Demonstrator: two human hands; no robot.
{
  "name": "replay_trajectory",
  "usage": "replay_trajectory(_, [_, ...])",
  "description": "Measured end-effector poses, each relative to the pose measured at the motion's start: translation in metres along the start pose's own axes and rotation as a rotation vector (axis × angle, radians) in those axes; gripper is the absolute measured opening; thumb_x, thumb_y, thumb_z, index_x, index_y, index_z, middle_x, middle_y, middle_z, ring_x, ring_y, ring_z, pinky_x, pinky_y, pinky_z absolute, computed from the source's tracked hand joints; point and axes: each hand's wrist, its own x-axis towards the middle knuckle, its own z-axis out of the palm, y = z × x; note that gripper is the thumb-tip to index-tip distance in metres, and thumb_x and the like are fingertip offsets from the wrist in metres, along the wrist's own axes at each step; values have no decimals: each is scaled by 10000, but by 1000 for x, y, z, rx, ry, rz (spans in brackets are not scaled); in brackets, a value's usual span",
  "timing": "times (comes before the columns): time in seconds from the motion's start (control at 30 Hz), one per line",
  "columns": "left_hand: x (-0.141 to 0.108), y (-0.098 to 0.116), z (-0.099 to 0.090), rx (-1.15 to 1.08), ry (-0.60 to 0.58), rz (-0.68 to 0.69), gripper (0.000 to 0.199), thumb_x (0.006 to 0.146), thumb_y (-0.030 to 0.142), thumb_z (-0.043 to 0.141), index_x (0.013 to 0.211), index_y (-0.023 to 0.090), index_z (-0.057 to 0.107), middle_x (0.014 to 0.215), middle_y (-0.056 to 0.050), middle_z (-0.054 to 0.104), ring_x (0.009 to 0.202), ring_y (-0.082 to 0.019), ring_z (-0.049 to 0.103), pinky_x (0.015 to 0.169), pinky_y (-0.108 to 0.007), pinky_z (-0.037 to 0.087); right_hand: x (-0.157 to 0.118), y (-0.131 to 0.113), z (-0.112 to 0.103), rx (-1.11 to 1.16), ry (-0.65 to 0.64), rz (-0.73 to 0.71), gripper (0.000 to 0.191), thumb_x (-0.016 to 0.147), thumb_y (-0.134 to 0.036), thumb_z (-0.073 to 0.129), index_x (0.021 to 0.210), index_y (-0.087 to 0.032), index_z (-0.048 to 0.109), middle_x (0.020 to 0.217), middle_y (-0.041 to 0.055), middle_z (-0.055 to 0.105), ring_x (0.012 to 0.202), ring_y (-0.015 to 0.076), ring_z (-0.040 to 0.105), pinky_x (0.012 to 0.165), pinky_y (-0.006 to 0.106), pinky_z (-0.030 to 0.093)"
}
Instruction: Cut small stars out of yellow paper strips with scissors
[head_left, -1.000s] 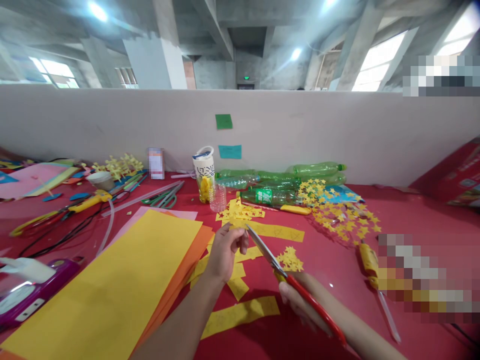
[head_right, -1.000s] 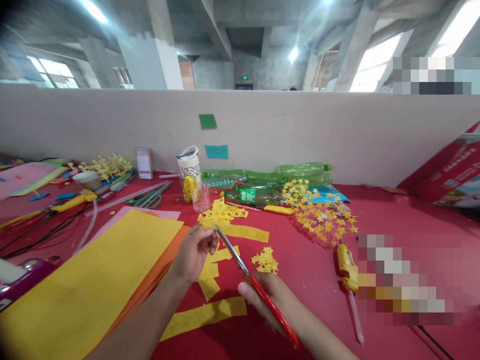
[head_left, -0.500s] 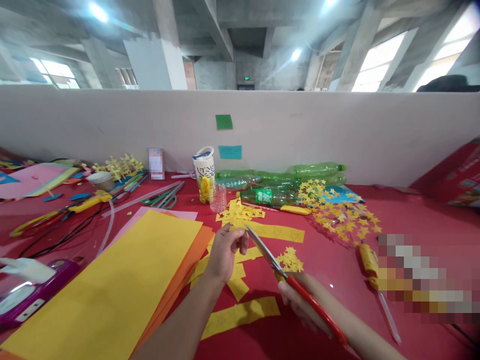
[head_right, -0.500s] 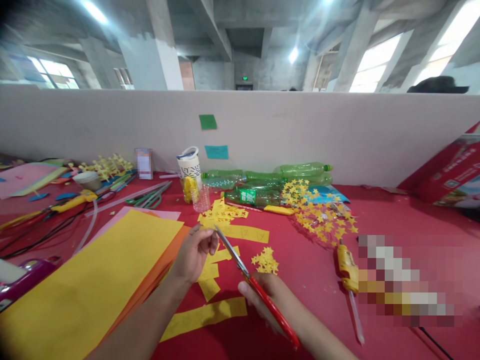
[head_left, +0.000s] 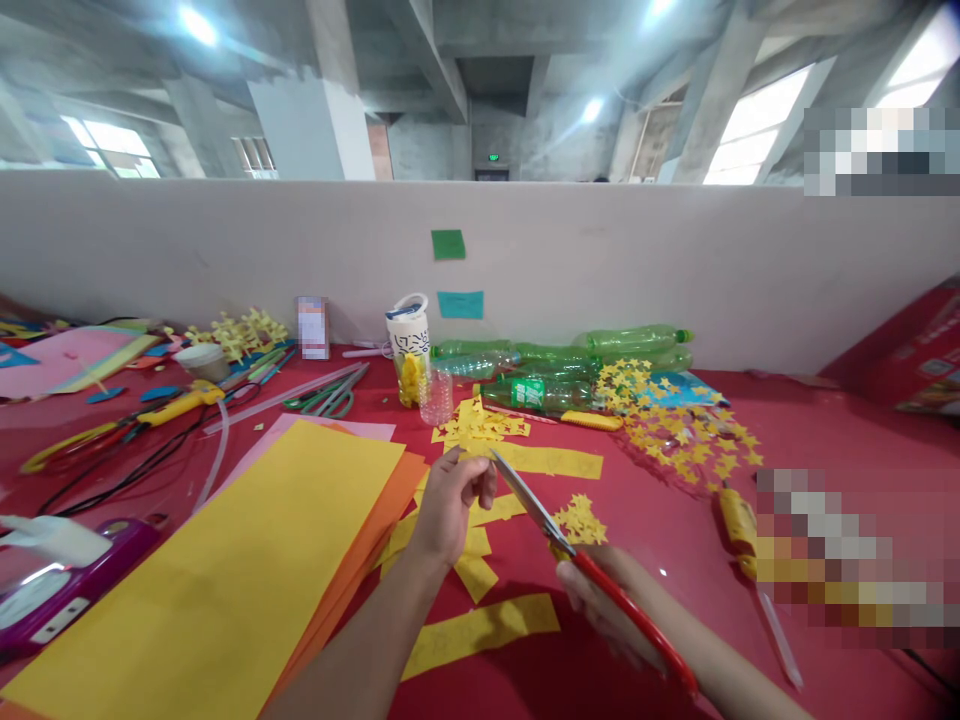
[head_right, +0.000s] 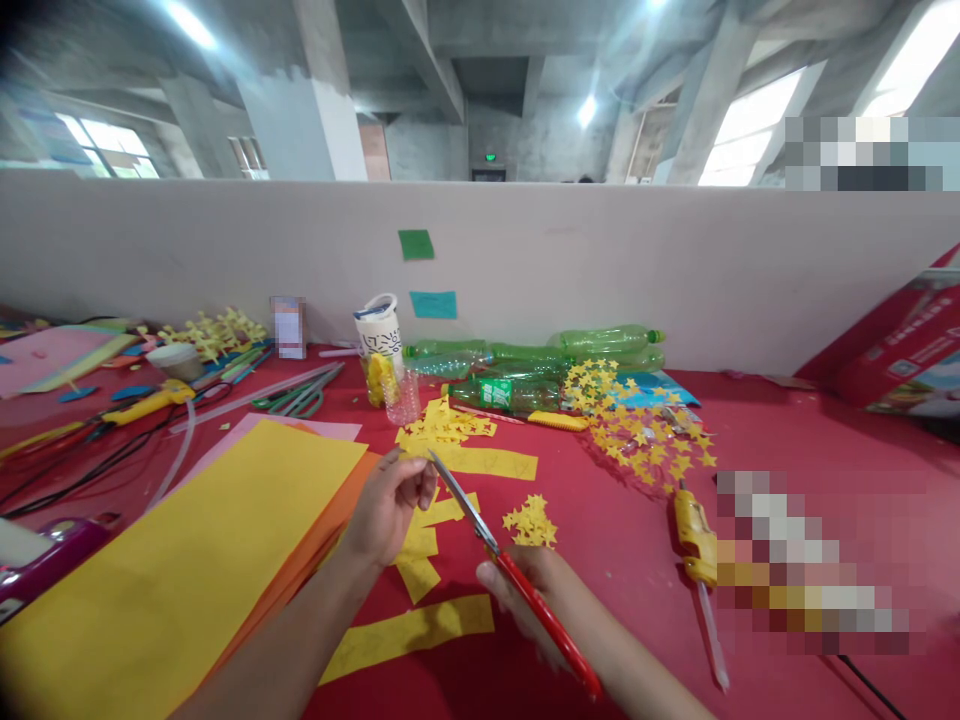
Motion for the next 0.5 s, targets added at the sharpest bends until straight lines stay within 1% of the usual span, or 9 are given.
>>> replay_trajectory(0.13, [0, 0, 1, 16, 21, -7, 137, 711, 211, 522, 594, 143, 535, 489, 23, 512, 426, -75, 427, 443, -221, 315, -1, -3, -1, -14, 13, -10, 487, 781, -631, 377, 572, -191, 376, 409, -67, 342, 345, 49, 308, 368, 182, 230])
replay_trajectory(0.27, [0, 1, 0, 16, 18, -14, 141, 714, 216, 526, 596, 140, 541, 508, 18, 522, 439, -74, 433, 447, -220, 321, -1, -2, 1, -9, 32, 3, 484, 774, -630, 384, 567, -193, 378, 415, -62, 340, 345, 54, 306, 368, 187, 238])
replay_trajectory(0.4, [0, 1, 0, 4, 1, -9, 144, 726, 202, 523, 598, 139, 548, 511, 17, 524, 444, -74, 434, 451, -217, 325, 0, 0, 4, -10, 82, -30, 508, 764, -657, 363, 552, -196, 361, 420, -62, 324, 336, 49, 293, 352, 188, 220])
replay_trajectory(0.5, [-1, 2, 0, 26, 3, -8, 147, 726, 207, 524, 599, 139, 549, 509, 16, 525, 442, -75, 439, 451, -219, 326, -1, -1, 5, 7, 96, -27, 522, 751, -679, 362, 553, -197, 347, 419, -64, 323, 331, 43, 279, 340, 185, 201])
